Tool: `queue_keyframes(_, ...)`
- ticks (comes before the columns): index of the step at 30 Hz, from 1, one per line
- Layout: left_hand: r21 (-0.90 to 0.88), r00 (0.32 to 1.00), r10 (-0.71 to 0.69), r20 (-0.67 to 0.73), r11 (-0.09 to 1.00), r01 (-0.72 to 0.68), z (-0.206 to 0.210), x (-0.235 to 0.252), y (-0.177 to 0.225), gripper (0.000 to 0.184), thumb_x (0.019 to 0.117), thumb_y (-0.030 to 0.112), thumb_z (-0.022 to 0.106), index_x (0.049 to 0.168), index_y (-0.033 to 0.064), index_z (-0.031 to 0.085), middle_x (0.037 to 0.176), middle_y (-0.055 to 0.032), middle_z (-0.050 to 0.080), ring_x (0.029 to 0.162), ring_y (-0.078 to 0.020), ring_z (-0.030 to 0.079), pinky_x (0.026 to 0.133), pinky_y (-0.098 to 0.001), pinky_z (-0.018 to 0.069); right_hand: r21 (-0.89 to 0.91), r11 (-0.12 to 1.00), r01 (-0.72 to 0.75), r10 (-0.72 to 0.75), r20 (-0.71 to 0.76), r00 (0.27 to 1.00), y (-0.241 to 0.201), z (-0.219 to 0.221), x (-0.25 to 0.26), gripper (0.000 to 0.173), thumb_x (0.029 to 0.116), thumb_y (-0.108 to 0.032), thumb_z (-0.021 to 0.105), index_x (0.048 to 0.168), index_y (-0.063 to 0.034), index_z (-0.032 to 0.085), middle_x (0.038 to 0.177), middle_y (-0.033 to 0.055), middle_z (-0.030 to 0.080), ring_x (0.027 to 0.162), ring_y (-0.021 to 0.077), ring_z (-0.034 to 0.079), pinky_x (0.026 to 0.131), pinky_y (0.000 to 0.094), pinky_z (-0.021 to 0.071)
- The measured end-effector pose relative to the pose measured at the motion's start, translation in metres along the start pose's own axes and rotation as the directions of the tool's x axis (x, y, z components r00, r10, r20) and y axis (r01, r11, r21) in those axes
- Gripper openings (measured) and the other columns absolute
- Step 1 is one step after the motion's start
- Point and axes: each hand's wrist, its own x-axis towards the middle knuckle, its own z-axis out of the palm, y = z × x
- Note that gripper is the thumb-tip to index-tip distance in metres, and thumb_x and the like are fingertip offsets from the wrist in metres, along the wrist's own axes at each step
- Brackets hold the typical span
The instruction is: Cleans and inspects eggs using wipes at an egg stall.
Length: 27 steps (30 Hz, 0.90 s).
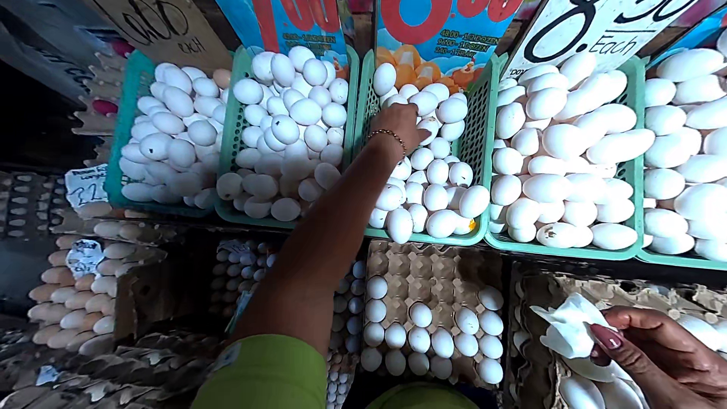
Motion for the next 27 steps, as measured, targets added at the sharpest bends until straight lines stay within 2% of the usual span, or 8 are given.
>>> queue_keyframes(4, -0.037, 0.999, -0.053, 0.008, 0.998, 0.053, 0.017, 0.009, 0.019, 0.068, 0.0935, 0.054, 0.068, 0.13, -0.003, 0.061, 0.126, -0.026, 0.064, 0.121, -0.0433, 0.061, 0.1, -0.0638, 0.0469, -0.003, 1.0, 0.006, -0.005, 0.042, 0.999, -0.001, 0.002, 0.001, 0.026, 0.0999, -0.004, 0.061, 0.113, -0.0257, 0.066, 0.098, -0.0177, 0.071, 0.079, -0.0026, 0.067, 0.071, 0.0169, 0.0586)
queue_keyframes(9, 0.0, 0.998, -0.07, -0.001, 0.998, 0.07, 0.023, 0.016, 0.019, 0.057, 0.0929, 0.039, 0.072, 0.132, -0.0002, 0.059, 0.127, -0.0244, 0.064, 0.121, -0.0424, 0.061, 0.098, -0.0625, 0.0483, -0.009, 1.0, -0.004, 0.005, 0.035, 0.999, 0.002, -0.001, -0.002, 0.026, 0.0984, -0.001, 0.061, 0.111, -0.0234, 0.066, 0.097, -0.0171, 0.071, 0.079, -0.002, 0.067, 0.072, 0.0174, 0.0589)
queue_keyframes(13, 0.025, 0.999, 0.046, 0.014, 0.999, -0.046, 0.019, 0.014, 0.006, 0.05, 0.0931, 0.033, 0.074, 0.134, 0.0067, 0.059, 0.127, -0.0215, 0.065, 0.121, -0.0407, 0.062, 0.1, -0.0615, 0.0481, -0.007, 1.0, -0.01, 0.01, 0.034, 0.999, 0.004, -0.001, -0.003, 0.027, 0.0973, 0.001, 0.06, 0.111, -0.0211, 0.066, 0.096, -0.0165, 0.071, 0.079, -0.0019, 0.067, 0.073, 0.0176, 0.0589)
queue_keyframes(17, 0.024, 0.973, 0.219, -0.071, 0.976, -0.218, 0.015, -0.004, -0.002, 0.048, 0.0947, 0.032, 0.073, 0.135, 0.0104, 0.059, 0.123, -0.0191, 0.065, 0.115, -0.0378, 0.064, 0.096, -0.058, 0.0502, -0.02, 1.0, -0.01, 0.011, 0.032, 0.999, 0.003, 0.0, -0.002, 0.027, 0.0966, 0.002, 0.06, 0.111, -0.021, 0.065, 0.095, -0.0166, 0.071, 0.079, -0.002, 0.067, 0.074, 0.0178, 0.0587)
queue_keyframes(20, -0.031, 0.902, 0.374, -0.216, 0.921, -0.389, 0.014, -0.025, -0.011, 0.048, 0.0945, 0.032, 0.074, 0.135, 0.0085, 0.061, 0.117, -0.0188, 0.067, 0.101, -0.0353, 0.068, 0.088, -0.0541, 0.0539, -0.08, 0.996, 0.037, -0.033, 0.046, 0.998, 0.001, -0.003, 0.004, 0.025, 0.098, -0.001, 0.06, 0.113, -0.0204, 0.065, 0.101, -0.0152, 0.071, 0.084, -0.0008, 0.068, 0.077, 0.0193, 0.0595)
queue_keyframes(23, -0.072, 0.786, 0.466, -0.405, 0.841, -0.536, 0.018, -0.043, -0.02, 0.048, 0.0925, 0.033, 0.075, 0.131, 0.0059, 0.064, 0.111, -0.0184, 0.069, 0.094, -0.0315, 0.07, 0.083, -0.0471, 0.0568, -0.23, 0.957, 0.178, -0.164, 0.081, 0.983, -0.001, -0.01, 0.022, 0.017, 0.1015, -0.015, 0.059, 0.113, -0.0204, 0.07, 0.112, -0.0092, 0.068, 0.094, 0.002, 0.067, 0.08, 0.0202, 0.0599)
queue_keyframes(25, -0.113, 0.723, 0.471, -0.506, 0.795, -0.597, 0.021, -0.058, -0.022, 0.047, 0.0902, 0.03, 0.078, 0.128, 0.0043, 0.066, 0.113, -0.0173, 0.07, 0.096, -0.0279, 0.071, 0.085, -0.0416, 0.0582, -0.296, 0.921, 0.255, -0.238, 0.091, 0.967, -0.01, -0.01, 0.04, 0.016, 0.1033, -0.023, 0.058, 0.112, -0.0212, 0.071, 0.107, -0.0077, 0.068, 0.09, 0.0027, 0.067, 0.077, 0.0203, 0.0597)
queue_keyframes(27, -0.118, 0.644, 0.469, -0.604, 0.747, -0.655, 0.024, -0.071, -0.025, 0.045, 0.0883, 0.026, 0.08, 0.125, 0.0019, 0.068, 0.113, -0.0165, 0.071, 0.097, -0.0243, 0.071, 0.087, -0.0362, 0.0588, -0.327, 0.901, 0.287, -0.279, 0.071, 0.958, -0.023, -0.004, 0.062, 0.016, 0.1039, -0.025, 0.057, 0.113, -0.0205, 0.07, 0.1, -0.0099, 0.069, 0.085, 0.0012, 0.067, 0.075, 0.02, 0.0594)
